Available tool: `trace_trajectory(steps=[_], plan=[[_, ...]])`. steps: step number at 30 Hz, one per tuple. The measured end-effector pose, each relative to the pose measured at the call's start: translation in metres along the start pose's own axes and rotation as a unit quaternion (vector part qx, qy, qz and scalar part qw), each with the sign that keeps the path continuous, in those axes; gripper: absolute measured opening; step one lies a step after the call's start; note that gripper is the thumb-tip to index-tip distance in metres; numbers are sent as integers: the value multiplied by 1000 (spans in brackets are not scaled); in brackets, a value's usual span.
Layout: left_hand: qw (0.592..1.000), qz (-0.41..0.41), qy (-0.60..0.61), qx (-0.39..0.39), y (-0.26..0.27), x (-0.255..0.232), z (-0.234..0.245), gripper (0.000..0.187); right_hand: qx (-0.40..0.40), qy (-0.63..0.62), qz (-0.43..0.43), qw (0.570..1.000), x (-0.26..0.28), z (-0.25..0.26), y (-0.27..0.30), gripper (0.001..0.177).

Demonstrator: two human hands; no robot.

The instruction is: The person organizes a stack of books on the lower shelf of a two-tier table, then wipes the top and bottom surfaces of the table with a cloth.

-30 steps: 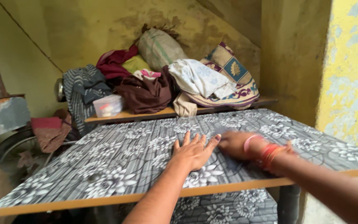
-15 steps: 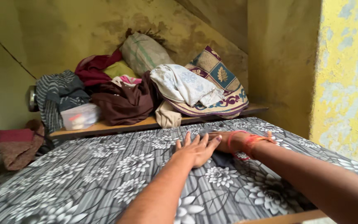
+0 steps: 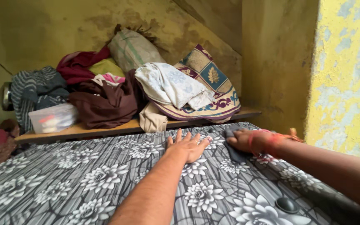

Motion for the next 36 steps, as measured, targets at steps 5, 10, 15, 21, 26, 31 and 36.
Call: trace_trajectory(steps=[5,10,15,21,26,31,36], plan=[[1000,-10,8,-13,-5,-7,3,89,-72,-15,223,972,32,9,91,67],[992,-101,65,-30,-3,-34,-8,99,-120,-33,260,958,42,3,20,59],[986,-149,74,-31,13,-53,-16,105,-136,78,316,936,3,-19,-41,61],[987,-155,36,-19,21,-56,-15,100,-43,-21,44,998,-59,-17,17,65],[988,-149,20,-18,20,-58,-15,94,-70,-8,70,995,-42,0,114,65],[994,-97,-39,-23,25,-62,-13,83,-70,-31,158,984,12,16,182,65],[997,-67,-23,-34,39,-61,-15,83,-80,-53,160,982,6,12,191,61]])
Point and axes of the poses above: each hand's wrist, its own y-axis away from the middle knuckle, its own z-axis out of the back of the hand, x = y × z, the point moved 3 cm from there along -y, towards the middle knuckle, and after that the axes turned 5 degrees about y, right-handed, at the moved point
